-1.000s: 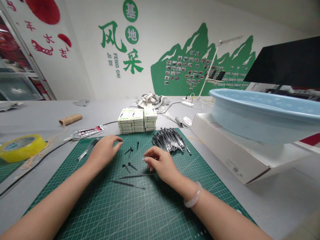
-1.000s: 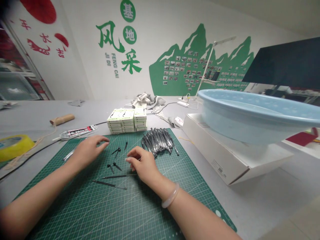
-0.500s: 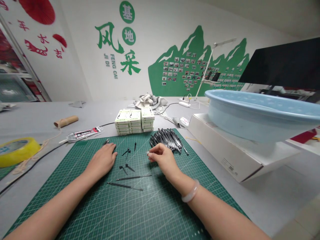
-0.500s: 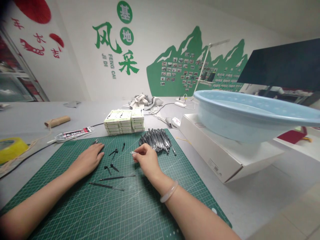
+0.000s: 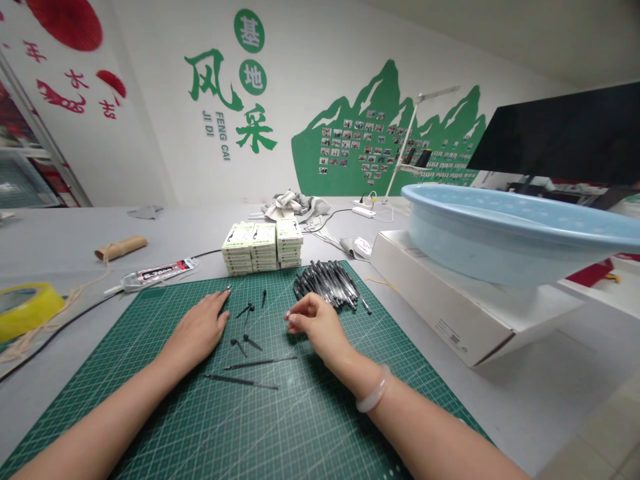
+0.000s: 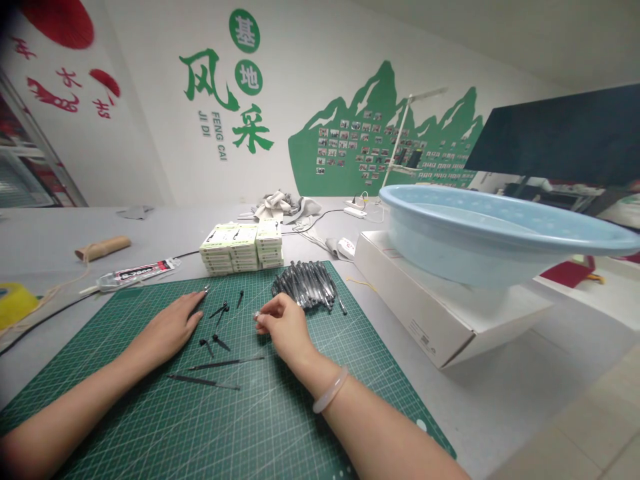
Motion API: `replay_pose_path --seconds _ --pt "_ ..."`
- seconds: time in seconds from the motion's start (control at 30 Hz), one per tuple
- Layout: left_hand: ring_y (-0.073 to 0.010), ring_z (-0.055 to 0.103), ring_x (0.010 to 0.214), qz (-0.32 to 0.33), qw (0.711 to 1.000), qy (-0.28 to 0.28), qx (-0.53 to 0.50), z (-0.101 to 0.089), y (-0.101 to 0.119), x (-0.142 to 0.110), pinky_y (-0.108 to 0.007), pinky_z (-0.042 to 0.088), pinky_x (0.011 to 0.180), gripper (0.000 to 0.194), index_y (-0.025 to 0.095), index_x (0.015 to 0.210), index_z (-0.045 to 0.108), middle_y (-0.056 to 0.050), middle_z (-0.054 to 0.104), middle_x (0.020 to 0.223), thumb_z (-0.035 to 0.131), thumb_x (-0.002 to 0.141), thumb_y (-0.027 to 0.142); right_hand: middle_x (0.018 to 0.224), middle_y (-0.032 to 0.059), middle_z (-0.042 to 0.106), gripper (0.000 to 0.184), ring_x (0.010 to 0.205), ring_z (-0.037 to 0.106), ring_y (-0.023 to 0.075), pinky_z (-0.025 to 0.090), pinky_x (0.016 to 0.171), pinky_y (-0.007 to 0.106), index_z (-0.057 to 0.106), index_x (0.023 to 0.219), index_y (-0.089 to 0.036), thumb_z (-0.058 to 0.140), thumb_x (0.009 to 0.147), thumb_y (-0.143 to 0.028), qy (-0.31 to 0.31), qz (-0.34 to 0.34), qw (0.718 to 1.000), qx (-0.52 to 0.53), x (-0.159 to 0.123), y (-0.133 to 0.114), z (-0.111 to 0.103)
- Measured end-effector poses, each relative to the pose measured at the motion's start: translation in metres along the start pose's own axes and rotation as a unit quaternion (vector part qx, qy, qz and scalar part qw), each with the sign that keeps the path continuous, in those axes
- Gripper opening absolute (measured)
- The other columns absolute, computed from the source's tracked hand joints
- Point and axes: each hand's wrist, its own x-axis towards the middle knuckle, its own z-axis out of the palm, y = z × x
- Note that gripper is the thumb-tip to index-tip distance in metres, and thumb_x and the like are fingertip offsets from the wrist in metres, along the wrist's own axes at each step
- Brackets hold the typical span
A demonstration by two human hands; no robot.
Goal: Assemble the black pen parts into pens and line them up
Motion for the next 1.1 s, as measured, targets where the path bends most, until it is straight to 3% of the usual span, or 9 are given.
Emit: replay_pose_path --seconds 0.2,0.37,0.43,0.5,0.63,0.8,0.93,1.1 --pt "-0.0267 0.052 0.129 0.016 0.999 0.003 -0.045 -0.018 0.016 -0.005 -0.040 0.039 0.108 0.049 0.019 0.133 0.059 -0.009 0.056 0.142 0.032 0.093 0.030 0.070 -0.0004 0.068 0.025 0.059 0.063 0.0129 0.053 0.057 0.026 0.060 0.080 -0.018 0.076 0.063 -0.026 -0.009 0.001 1.000 0.017 0.000 -0.001 0.000" --pt "-0.0288 0.061 0.109 0.005 0.998 0.033 -0.044 -0.023 0.017 -0.008 -0.039 0.048 0.092 0.038 0.020 0.119 0.062 -0.011 0.069 0.117 0.041 0.089 0.029 0.071 0.0027 0.068 0.029 0.063 0.064 0.0131 0.055 0.063 0.028 0.070 0.095 -0.014 0.070 0.072 -0.031 -0.042 0.021 0.999 0.024 0.001 0.000 0.000" --pt "-0.0293 0.062 0.104 0.008 0.999 0.033 -0.032 -0.025 0.017 -0.009 -0.039 0.048 0.088 0.032 0.019 0.109 0.064 -0.012 0.069 0.110 0.043 0.089 0.032 0.072 0.0026 0.068 0.021 0.064 0.064 0.0137 0.054 0.064 0.029 0.072 0.093 -0.015 0.064 0.077 -0.027 -0.040 0.008 0.999 -0.022 0.000 0.001 0.000" --pt "-0.0293 0.063 0.102 0.006 0.999 0.029 -0.033 -0.028 0.015 -0.005 -0.038 0.048 0.085 0.033 0.020 0.107 0.065 -0.011 0.069 0.110 0.043 0.090 0.037 0.079 0.0023 0.070 0.016 0.071 0.065 0.0158 0.054 0.069 0.031 0.072 0.092 -0.019 0.061 0.079 -0.018 -0.027 -0.046 0.991 -0.123 -0.001 0.002 -0.001" --pt "-0.0299 0.063 0.104 -0.021 0.999 0.040 -0.022 -0.037 0.000 0.024 -0.039 0.048 0.084 0.040 0.019 0.115 0.065 -0.012 0.069 0.116 0.038 0.091 0.037 0.093 0.0032 0.072 0.021 0.093 0.064 0.0197 0.048 0.088 0.036 0.074 0.089 -0.022 0.062 0.081 -0.007 -0.030 -0.185 0.915 -0.357 -0.002 0.002 -0.005" --pt "-0.0292 0.062 0.109 0.018 0.998 0.042 0.030 -0.033 -0.015 0.074 -0.037 0.046 0.090 0.042 0.017 0.118 0.067 -0.012 0.069 0.119 0.038 0.089 0.025 0.098 0.0057 0.069 0.023 0.096 0.058 0.0208 0.047 0.086 0.034 0.074 0.094 -0.021 0.062 0.083 -0.006 -0.035 -0.231 0.843 -0.485 0.003 0.003 -0.013" --pt "-0.0304 0.062 0.108 0.036 0.998 0.041 0.042 -0.021 -0.010 0.087 -0.037 0.048 0.083 0.042 0.019 0.116 0.068 -0.011 0.068 0.119 0.034 0.091 0.027 0.097 0.0072 0.068 0.023 0.095 0.055 0.0210 0.046 0.084 0.033 0.074 0.098 -0.020 0.058 0.087 -0.007 -0.042 -0.250 0.807 -0.534 0.007 0.003 -0.014" --pt "-0.0338 0.060 0.105 0.028 0.996 0.062 0.063 -0.008 0.000 0.089 -0.040 0.047 0.078 0.039 0.017 0.104 0.068 -0.016 0.068 0.109 0.033 0.091 0.027 0.099 0.0075 0.068 0.022 0.096 0.054 0.0209 0.045 0.085 0.032 0.072 0.101 -0.020 0.057 0.089 -0.010 -0.037 -0.261 0.788 -0.556 0.008 0.004 -0.012"
